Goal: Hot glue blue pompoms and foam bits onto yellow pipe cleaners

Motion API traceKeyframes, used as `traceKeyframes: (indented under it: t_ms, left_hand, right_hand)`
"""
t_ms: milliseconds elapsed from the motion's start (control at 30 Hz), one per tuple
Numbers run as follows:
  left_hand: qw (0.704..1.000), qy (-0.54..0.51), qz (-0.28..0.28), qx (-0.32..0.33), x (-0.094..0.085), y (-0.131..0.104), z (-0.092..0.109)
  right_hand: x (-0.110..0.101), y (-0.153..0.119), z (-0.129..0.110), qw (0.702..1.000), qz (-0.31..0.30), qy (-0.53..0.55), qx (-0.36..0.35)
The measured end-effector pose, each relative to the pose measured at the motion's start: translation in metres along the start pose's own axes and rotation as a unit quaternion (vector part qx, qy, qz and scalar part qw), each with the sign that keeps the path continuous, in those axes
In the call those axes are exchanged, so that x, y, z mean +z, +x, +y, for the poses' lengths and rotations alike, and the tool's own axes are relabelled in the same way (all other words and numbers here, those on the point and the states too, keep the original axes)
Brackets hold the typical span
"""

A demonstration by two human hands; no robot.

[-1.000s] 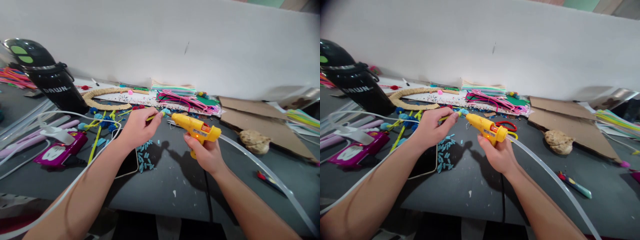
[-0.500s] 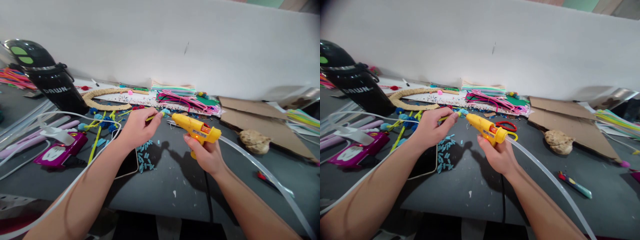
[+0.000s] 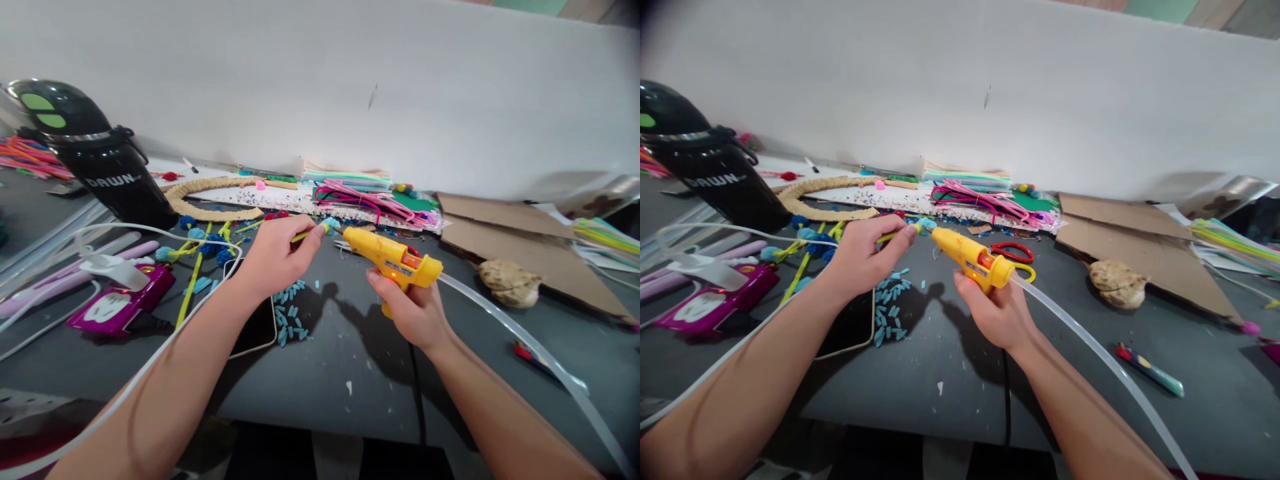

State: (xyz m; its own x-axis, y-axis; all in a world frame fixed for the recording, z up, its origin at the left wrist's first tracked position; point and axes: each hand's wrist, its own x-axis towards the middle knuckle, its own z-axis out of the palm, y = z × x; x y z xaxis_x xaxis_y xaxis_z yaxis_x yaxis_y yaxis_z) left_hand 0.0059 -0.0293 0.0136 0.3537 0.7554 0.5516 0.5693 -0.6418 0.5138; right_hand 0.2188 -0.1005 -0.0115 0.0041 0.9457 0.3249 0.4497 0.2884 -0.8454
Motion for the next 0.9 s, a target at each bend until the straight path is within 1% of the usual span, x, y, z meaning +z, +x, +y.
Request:
traceKeyframes:
  t_ms: [200,500,600,700,800,900]
  left_hand:
    - [1.000,-0.004,-0.004,-0.001,-0.001,-0.001,0.000]
    - [1.000,-0.012,-0.009,0.001,-0.002,0.000,-0.001]
    - [1.000,-0.018,0.000,-0.001,-0.002,-0.001,-0.002]
    - [0.999,-0.035,0.029,-0.006,-0.003,-0.001,-0.003]
    - [0.996,-0.066,0.063,-0.016,-0.004,-0.001,-0.002]
    - [0.992,-0.086,0.084,-0.030,-0.005,-0.001,-0.001]
  right_hand:
    - [-0.001,0.000,0.000,1.000,0.000,-0.013,-0.001]
    - [-0.002,0.000,0.003,0.999,0.025,-0.028,0.005]
    - [-0.002,0.001,0.003,0.998,0.038,-0.036,0.019]
    - [-0.005,0.005,0.003,0.997,0.050,-0.048,0.022]
    - [-0.009,0.012,0.008,0.995,0.027,-0.092,0.031]
    - [-0.009,0.018,0.017,0.984,-0.033,-0.168,0.052]
